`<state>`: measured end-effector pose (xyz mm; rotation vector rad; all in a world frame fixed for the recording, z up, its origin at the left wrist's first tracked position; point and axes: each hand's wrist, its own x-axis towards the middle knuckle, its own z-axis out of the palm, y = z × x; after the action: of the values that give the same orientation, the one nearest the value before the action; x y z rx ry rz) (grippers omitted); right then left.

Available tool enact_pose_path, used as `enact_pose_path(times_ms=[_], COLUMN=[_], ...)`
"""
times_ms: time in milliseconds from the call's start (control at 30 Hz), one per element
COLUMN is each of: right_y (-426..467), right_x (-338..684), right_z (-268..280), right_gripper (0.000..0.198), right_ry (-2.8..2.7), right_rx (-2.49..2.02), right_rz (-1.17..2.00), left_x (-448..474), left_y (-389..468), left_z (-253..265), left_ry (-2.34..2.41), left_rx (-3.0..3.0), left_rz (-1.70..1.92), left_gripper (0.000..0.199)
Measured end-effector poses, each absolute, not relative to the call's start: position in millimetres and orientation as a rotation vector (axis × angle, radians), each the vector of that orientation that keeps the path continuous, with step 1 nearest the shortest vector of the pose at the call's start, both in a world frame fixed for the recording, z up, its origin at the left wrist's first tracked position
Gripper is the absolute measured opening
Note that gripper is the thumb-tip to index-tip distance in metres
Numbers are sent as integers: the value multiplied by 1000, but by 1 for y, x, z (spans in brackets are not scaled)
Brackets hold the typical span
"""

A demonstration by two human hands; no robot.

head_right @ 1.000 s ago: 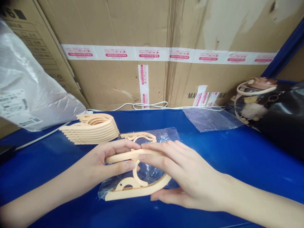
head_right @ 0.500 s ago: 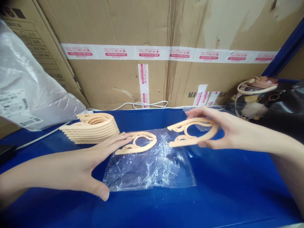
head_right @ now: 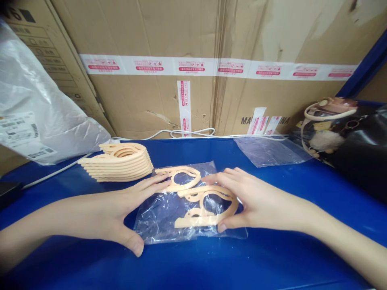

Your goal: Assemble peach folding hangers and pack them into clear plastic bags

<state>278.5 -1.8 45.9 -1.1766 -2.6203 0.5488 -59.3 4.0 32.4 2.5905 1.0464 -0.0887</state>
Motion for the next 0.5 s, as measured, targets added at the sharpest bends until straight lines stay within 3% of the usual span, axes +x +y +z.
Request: enact_pose_path(times_ms=[167,267,400,500], right_y=[-1,5,12,9], right_x=[268,282,296,288], right_z=[38,40,41,37], right_gripper=[79,85,73,66], right_ry=[-2672,-2675,-2624,-2588], right_rx=[-1099,-1145,-1117,-1117], right_rz=[406,504,711,710], left_x=[-61,-55,-47,-45], left_y=[4,3,1,-1], left_z=[32,41,48,46], left_ry=[1049,1104,1115,1136], left_rx=[2550,2470,2498,2511], left_rz=[-86,-180,-192,-215], left_gripper=[116,115,96,97])
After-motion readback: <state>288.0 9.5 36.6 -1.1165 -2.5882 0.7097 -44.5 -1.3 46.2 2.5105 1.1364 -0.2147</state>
